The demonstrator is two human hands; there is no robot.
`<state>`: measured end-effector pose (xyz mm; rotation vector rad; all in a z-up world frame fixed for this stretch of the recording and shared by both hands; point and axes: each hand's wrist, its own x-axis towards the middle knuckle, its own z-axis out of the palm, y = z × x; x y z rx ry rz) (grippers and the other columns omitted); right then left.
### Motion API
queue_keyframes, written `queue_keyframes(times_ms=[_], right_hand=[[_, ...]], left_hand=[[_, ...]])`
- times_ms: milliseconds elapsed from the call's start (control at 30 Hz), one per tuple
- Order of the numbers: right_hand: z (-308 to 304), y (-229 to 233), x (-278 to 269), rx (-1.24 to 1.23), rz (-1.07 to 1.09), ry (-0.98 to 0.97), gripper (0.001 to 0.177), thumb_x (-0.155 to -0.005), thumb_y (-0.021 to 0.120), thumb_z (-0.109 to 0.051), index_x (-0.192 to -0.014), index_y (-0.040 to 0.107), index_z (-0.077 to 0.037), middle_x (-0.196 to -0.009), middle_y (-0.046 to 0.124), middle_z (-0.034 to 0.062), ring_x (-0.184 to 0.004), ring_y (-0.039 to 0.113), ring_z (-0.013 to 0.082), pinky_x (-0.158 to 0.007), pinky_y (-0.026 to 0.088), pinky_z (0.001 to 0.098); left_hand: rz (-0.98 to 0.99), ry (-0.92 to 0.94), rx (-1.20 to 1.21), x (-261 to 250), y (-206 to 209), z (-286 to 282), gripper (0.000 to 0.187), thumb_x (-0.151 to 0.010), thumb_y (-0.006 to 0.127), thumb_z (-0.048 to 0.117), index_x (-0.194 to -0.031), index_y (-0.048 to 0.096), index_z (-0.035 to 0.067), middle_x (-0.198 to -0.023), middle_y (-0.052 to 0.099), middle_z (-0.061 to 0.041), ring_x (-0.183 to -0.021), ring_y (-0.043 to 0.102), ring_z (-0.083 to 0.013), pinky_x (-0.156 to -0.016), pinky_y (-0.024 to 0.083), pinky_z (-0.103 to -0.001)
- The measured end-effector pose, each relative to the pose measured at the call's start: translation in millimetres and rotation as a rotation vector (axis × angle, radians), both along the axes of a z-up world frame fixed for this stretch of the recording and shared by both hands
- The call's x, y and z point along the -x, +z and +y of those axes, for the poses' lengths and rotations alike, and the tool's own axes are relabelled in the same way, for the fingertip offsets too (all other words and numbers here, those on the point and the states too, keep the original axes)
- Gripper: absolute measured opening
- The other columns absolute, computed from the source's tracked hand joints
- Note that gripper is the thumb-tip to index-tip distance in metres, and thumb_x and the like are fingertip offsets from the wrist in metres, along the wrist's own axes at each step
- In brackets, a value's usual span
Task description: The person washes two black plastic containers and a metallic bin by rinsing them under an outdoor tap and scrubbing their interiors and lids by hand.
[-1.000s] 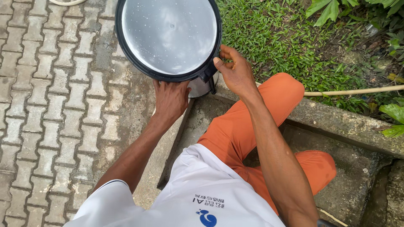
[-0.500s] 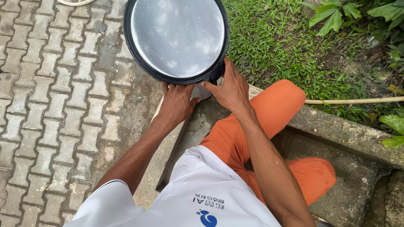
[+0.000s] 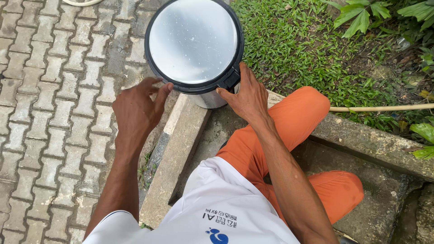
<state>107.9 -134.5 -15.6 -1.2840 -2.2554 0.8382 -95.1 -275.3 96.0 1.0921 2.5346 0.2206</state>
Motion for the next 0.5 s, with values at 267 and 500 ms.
queue_keyframes(times_ms=[267, 500], right_hand=[[3.6, -0.2, -8.4, -0.012, 0.019, 0.035, 0.113, -0.085, 0.079, -0.058, -0.156, 0.021, 0.007, -0.159, 0.03, 0.0315, -0.145, 0.038, 0.0438, -0.114, 0.036, 0.0501], [-17.1, 36.5, -135.2, -0.11, 0.337, -0.323, 0.075, -0.104, 0.066, -0.039, -0.163, 0.029, -0.01, -0.161, 0.046, 0.0205, -0.142, 0.056, 0.0355, -0.113, 0.049, 0.0482]], left_hand=[[0.271, -0.37, -0.587, 16.2, -38.0, 20.2, 0.04, -0.1, 0.071, 0.04, -0.122, 0.075, 0.007, -0.119, 0.074, -0.018, -0.115, 0.066, -0.0353, -0.093, 0.051, -0.049], [0.097, -0.467, -0.936, -70.5, -41.6, 83.8, 0.034, -0.106, 0.072, 0.029, -0.132, 0.07, 0.007, -0.142, 0.065, -0.015, -0.14, 0.054, -0.0355, -0.114, 0.044, -0.05]])
